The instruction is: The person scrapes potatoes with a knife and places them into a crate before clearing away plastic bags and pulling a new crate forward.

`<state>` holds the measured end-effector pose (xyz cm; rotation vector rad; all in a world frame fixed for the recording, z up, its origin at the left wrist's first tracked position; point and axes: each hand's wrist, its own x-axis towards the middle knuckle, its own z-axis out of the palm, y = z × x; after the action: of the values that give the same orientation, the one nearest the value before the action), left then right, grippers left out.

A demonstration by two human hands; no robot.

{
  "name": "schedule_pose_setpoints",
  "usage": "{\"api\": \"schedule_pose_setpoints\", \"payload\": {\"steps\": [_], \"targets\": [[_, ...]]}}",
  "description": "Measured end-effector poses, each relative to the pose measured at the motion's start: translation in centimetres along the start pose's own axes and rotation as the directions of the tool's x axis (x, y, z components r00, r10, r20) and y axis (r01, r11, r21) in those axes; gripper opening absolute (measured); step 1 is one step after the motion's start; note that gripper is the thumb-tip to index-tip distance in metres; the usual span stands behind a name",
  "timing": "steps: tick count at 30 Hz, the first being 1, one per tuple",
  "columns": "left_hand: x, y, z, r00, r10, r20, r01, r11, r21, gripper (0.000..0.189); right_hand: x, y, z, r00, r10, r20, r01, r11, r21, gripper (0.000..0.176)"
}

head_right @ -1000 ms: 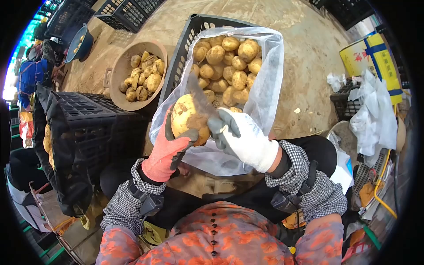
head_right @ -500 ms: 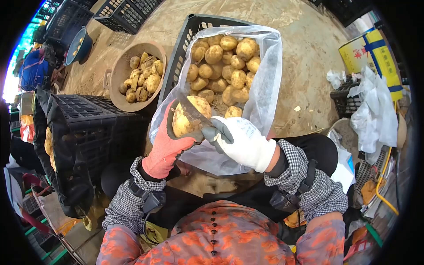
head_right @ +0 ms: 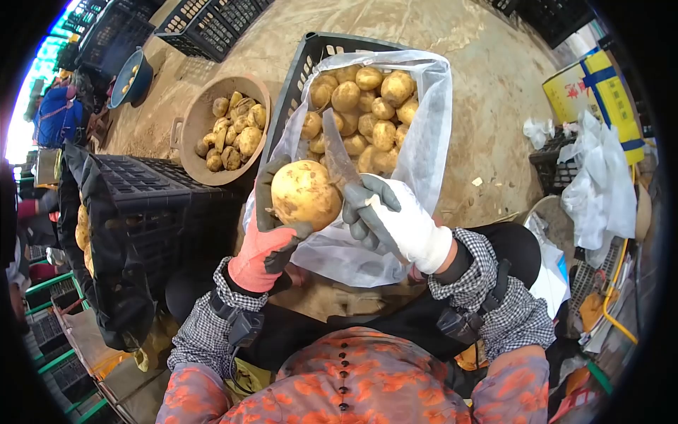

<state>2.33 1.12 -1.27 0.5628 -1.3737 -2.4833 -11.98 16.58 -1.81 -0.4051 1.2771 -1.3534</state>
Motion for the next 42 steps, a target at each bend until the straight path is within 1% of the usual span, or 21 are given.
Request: {"api": "schedule_pose_setpoints", "payload": {"steps": [5,7,12,15,16,17,18,19,20,21,23,24,25,27,29,31,32,35,39,41,42], "targets": [[-0.2,0.0,0.3,1.000,-0.008,0.001,0.008,0.998,0.059,0.078,0.0,-0.5,0.6,0.995,0.094,-0.037,-0.093,0.995,0.027,0.042],[-0.2,0.0,0.3,1.000,-0.002,0.016,0.000,0.993,0.119,0.071,-0.2,-1.5,0.6,0.990,0.061,0.125,-0.036,0.980,-0.195,0.042],[0.1,-1.0,-0.3,0.992,-0.084,-0.094,0.065,0.979,-0.191,0.051,0.3,-0.4,-0.6,0.993,-0.117,0.013,0.113,0.978,0.176,0.021],[0.0,-1.3,-0.6,0.985,-0.111,-0.136,0.060,0.942,-0.330,0.050,0.7,-0.1,-0.1,0.996,-0.076,-0.042,0.075,0.997,-0.008,0.023],[-0.5,-1.0,-0.6,0.981,0.155,-0.116,-0.115,0.948,0.297,0.049,0.1,-0.6,0.7,0.992,0.060,-0.115,-0.058,0.998,0.019,0.030],[-0.8,-0.7,-0.4,0.935,0.351,0.057,-0.256,0.552,0.793,0.047,0.3,-0.6,1.0,0.991,0.061,-0.116,-0.059,0.998,0.019,0.030],[-0.7,-0.6,0.1,0.936,0.349,0.057,-0.255,0.554,0.793,0.047,0.6,-0.6,1.3,0.993,0.055,-0.103,-0.052,0.998,0.028,0.035],[-0.4,-0.7,0.8,0.981,0.165,-0.104,-0.116,0.922,0.370,0.045,0.7,-0.6,1.4,0.995,0.049,-0.090,-0.046,0.998,0.038,0.040],[-0.1,-0.7,1.1,0.987,-0.078,-0.143,0.052,0.983,-0.177,0.044,1.0,-0.1,1.3,0.994,0.042,-0.100,-0.030,0.992,0.122,0.047],[0.1,-0.6,0.9,0.987,-0.078,-0.142,0.052,0.983,-0.178,0.044,1.0,-0.2,1.3,0.994,0.042,-0.101,-0.030,0.992,0.121,0.047],[0.2,-0.4,0.1,0.988,0.062,-0.140,-0.002,0.920,0.391,0.045,1.1,-0.5,1.3,0.992,0.067,-0.104,-0.058,0.995,0.084,0.047],[0.2,-0.7,0.0,0.987,0.061,-0.146,-0.029,0.976,0.214,0.060,1.1,-0.3,1.3,0.993,0.069,-0.100,-0.061,0.995,0.084,0.047],[0.1,-1.1,-0.4,0.987,0.061,-0.152,-0.027,0.977,0.213,0.060,1.1,0.2,1.2,0.991,0.084,-0.106,-0.078,0.995,0.062,0.045],[-0.2,-1.5,-1.0,0.989,0.148,-0.012,-0.097,0.708,0.700,0.079,1.0,0.2,1.3,0.988,0.100,-0.117,-0.095,0.994,0.048,0.043],[-0.5,-1.5,-0.4,0.990,0.143,0.003,-0.098,0.663,0.742,0.090,0.9,-1.1,1.4,0.992,0.050,-0.118,-0.026,0.981,0.193,0.036],[-0.4,-2.3,-0.4,0.993,0.109,-0.037,-0.079,0.883,0.462,0.086,0.8,-1.5,0.8,0.996,0.053,-0.070,-0.041,0.986,0.162,0.030],[-0.2,-2.0,-0.7,0.994,-0.108,-0.031,0.110,0.991,0.078,0.077,0.6,-2.1,0.8,0.998,0.037,-0.047,-0.028,0.985,0.173,0.029],[0.3,-2.1,-0.9,0.966,-0.240,0.100,0.260,0.882,-0.394,0.076,0.6,-2.6,0.4,0.998,-0.057,-0.001,0.057,0.982,0.178,0.025],[0.6,-1.8,-0.4,0.974,-0.224,0.038,0.215,0.855,-0.473,0.077,0.5,-1.5,-0.4,0.992,-0.124,0.005,0.122,0.986,0.115,0.027],[0.4,-1.6,0.0,0.984,-0.173,-0.034,0.149,0.918,-0.369,0.075,0.2,-1.8,0.1,0.992,0.123,-0.041,-0.126,0.990,-0.062,0.030],[0.4,-1.6,0.0,0.984,-0.175,-0.035,0.150,0.917,-0.370,0.075,0.2,-1.2,0.2,0.999,0.022,-0.030,-0.024,0.996,-0.087,0.035]]}}
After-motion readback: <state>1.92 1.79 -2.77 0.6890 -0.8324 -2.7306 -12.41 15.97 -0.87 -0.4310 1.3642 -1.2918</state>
